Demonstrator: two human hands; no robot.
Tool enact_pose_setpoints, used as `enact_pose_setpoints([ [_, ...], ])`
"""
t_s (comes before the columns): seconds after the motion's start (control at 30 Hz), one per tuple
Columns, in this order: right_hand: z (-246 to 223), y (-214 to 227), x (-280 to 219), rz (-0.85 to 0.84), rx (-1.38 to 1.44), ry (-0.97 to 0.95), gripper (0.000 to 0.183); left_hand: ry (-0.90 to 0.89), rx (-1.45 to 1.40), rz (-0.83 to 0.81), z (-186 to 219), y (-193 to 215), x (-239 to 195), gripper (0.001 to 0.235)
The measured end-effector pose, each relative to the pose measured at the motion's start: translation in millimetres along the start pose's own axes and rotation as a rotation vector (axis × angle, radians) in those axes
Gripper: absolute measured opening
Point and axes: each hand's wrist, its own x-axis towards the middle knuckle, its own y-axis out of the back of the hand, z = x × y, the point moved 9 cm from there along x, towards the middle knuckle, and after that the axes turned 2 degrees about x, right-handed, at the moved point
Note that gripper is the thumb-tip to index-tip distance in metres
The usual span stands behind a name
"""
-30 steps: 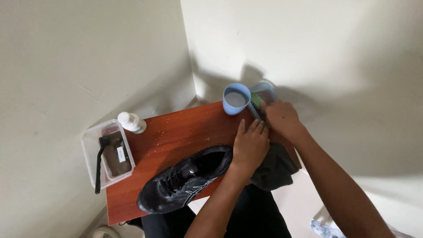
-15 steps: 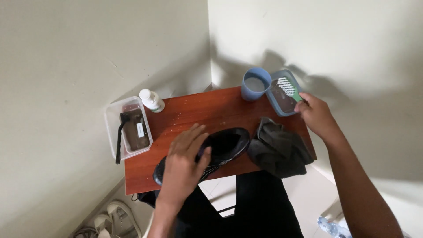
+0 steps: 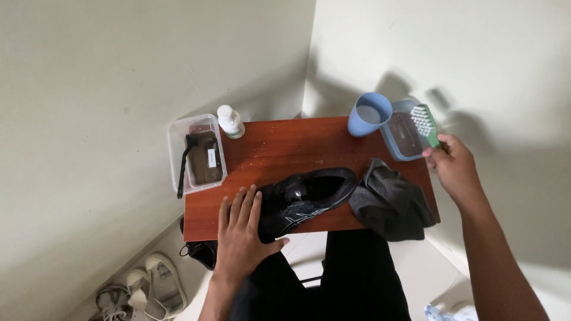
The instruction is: The person scrubs a black shoe with a green brush and cleaning solution, then wipes it with a cloth. They repeat the scrubbing and wiping process on different parts of the shoe.
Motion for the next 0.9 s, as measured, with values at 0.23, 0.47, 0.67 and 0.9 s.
enact_pose_setpoints([
  [0.23, -8, -9, -43, -0.083, -0.044, 0.128, 0.013, 0.005, 0.251, -0.166, -18, -31, -12, 0.125],
  [0.47, -21, -97, -91, -0.395, -0.269, 0.522, 0.021, 0.051, -0.014, -0.171, -22, -36, -10, 0.117],
  [0.67, -30, -173, -122, -0.201, -0.72, 1.088, 0.031, 0.159, -0.118, -0.211, -31, -42, -14, 0.119],
  [0.9, -30, -203, -140, 0.022, -0.801, 1.287, 0.037, 0.155, -0.117, -0.113, -29, -38, -14, 0.114],
])
